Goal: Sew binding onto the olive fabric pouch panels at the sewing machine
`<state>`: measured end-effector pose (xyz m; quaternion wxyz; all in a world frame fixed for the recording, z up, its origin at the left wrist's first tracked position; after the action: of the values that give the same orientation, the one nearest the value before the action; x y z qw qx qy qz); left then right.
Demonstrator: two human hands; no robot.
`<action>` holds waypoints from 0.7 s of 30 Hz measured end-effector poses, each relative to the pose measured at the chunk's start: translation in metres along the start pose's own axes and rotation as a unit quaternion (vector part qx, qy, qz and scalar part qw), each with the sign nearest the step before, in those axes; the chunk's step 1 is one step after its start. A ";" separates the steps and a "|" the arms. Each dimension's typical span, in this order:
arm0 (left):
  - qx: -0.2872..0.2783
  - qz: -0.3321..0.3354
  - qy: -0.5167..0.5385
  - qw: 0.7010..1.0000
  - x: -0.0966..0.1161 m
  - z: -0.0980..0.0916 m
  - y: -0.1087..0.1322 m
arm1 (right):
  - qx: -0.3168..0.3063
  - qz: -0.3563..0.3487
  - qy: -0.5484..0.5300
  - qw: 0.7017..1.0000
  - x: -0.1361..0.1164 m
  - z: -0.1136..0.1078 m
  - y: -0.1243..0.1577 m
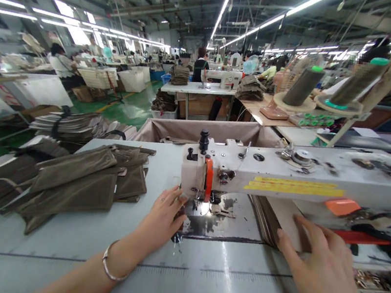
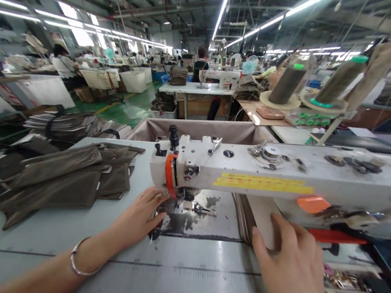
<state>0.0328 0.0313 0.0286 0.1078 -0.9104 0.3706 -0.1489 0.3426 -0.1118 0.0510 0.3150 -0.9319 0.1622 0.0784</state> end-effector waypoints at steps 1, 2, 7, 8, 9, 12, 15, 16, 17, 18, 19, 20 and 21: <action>-0.001 0.005 0.009 1.000 0.004 0.000 0.005 | 0.004 0.008 -0.003 1.000 0.002 -0.002 0.000; 0.002 0.009 0.019 1.000 0.007 0.001 0.009 | 0.004 0.014 -0.004 1.000 0.005 -0.003 0.001; 0.025 0.027 0.054 0.998 0.012 0.004 0.013 | -0.008 0.017 0.004 1.000 0.018 0.008 0.001; 0.029 0.029 0.057 0.998 0.011 0.005 0.013 | -0.005 0.017 0.009 1.000 0.017 0.010 0.000; 0.034 0.030 0.058 0.997 0.011 0.005 0.012 | -0.001 0.018 0.012 1.000 0.016 0.012 0.000; 0.044 0.036 0.058 0.997 0.010 0.005 0.012 | 0.011 0.021 0.010 1.000 0.006 0.008 -0.004; 0.047 0.045 0.058 0.996 0.012 0.004 0.013 | 0.041 0.043 -0.019 0.998 -0.003 -0.012 -0.005; 0.047 0.049 0.059 0.996 0.013 0.002 0.013 | 0.050 0.049 -0.028 0.997 -0.006 -0.020 -0.003; 0.047 0.053 0.061 0.996 0.015 0.001 0.013 | 0.055 0.047 -0.033 0.997 -0.009 -0.029 0.002; 0.047 0.056 0.065 0.995 0.017 -0.001 0.014 | 0.053 0.035 -0.036 0.997 -0.014 -0.035 0.010; 0.045 0.059 0.071 0.995 0.019 -0.002 0.014 | 0.045 0.014 -0.038 0.998 -0.021 -0.040 0.022; 0.040 0.064 0.077 0.994 0.022 -0.003 0.015 | 0.031 -0.015 -0.042 0.999 -0.029 -0.042 0.036; 0.031 0.073 0.080 0.994 0.025 -0.002 0.015 | 0.018 -0.042 -0.049 0.998 -0.037 -0.041 0.054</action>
<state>0.0388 0.0029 0.0307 0.1165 -0.8620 0.4390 -0.2249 0.2910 -0.1679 0.0620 0.3421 -0.9271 0.1088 0.1082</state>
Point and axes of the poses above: each hand's wrist, its own y-axis away from the middle knuckle, its own z-axis out of the palm, x = y × z, the point moved 7 cm from there along -y, towards the middle knuckle, and after that the axes turned 2 degrees about -y, right-handed, at the moved point
